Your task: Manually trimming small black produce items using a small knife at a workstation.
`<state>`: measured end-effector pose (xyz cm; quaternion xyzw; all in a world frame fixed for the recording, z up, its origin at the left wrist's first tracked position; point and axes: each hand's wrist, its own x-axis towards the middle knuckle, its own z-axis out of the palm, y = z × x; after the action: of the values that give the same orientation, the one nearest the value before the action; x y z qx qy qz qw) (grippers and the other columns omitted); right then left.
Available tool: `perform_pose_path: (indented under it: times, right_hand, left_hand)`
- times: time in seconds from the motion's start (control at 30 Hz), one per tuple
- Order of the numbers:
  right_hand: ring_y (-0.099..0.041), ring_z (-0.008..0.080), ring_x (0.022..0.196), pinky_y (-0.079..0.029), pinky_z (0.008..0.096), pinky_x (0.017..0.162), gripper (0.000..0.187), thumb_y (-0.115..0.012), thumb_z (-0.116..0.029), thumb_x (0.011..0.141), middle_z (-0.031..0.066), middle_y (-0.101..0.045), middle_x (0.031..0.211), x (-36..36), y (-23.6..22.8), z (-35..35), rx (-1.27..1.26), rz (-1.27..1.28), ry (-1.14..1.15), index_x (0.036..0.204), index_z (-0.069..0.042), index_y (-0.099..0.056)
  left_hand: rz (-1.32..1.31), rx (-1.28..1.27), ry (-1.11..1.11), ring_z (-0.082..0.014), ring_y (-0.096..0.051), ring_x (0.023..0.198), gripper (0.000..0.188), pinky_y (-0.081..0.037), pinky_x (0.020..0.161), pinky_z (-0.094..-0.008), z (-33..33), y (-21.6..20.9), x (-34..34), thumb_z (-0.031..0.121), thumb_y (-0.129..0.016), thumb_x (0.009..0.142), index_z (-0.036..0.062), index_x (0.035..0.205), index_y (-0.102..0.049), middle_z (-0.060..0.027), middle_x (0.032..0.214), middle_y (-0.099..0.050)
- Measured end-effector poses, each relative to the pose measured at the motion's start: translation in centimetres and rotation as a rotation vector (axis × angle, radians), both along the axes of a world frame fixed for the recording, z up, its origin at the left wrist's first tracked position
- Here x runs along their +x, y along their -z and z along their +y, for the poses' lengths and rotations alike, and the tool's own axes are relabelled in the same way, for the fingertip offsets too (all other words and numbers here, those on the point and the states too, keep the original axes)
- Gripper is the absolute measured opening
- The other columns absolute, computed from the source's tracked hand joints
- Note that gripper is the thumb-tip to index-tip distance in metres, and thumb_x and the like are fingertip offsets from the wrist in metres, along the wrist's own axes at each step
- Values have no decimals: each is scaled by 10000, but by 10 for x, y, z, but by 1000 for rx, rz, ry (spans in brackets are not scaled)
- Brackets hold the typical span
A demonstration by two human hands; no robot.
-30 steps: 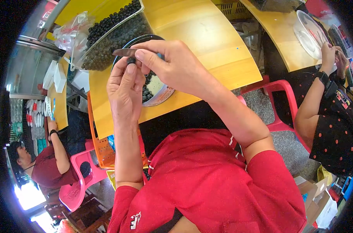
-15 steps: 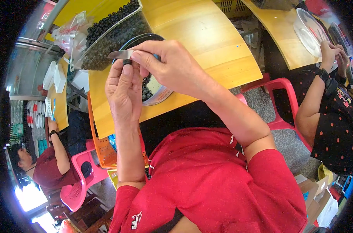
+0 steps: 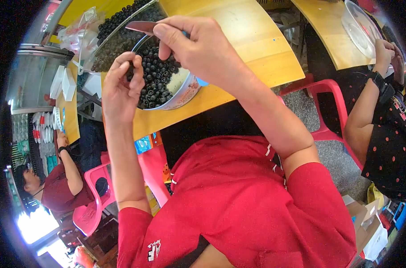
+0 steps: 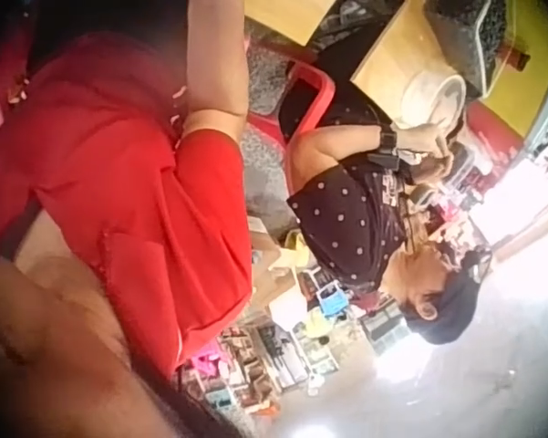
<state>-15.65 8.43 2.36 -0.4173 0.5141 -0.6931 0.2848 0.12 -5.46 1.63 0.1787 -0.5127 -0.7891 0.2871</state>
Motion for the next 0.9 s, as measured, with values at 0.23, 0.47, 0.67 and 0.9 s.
perform_pose_path:
  times: [0.23,0.47,0.67,0.9]
  right_hand:
    - [-394,3,506,-310,167,441,268,-520,-218,980,-14,-574,706,-7,5,1,-20,46,2,1087,-13,-656]
    - [-389,4,511,-304,172,443,257,-525,-234,978,-21,-567,692,-5,6,0,-51,37,1,926,-16,-652]
    - [-436,12,554,-351,180,480,270,-551,-255,962,-13,-585,716,-11,9,-3,35,78,-16,996,-18,-676]
    - [-579,67,862,-470,217,729,343,-702,-213,857,40,-657,894,-3,27,-16,81,20,-76,1089,35,-652]
  left_hand:
    - [-576,-1041,169,-153,-585,677,181,-458,611,-287,-14,-6,-12,160,-600,860,24,961,-665,-23,776,-639]
    - [-1084,-1666,293,-341,-632,864,190,-484,734,-453,-2,13,-23,227,-659,790,44,840,-643,-145,850,-665]
    - [-888,-1349,100,-271,-586,663,207,-449,620,-385,4,4,-16,167,-704,763,21,882,-620,-112,703,-586]
    - [-500,-1159,-125,-112,-372,568,201,-336,522,-273,22,-11,-6,69,-719,746,20,901,-600,-20,630,-381]
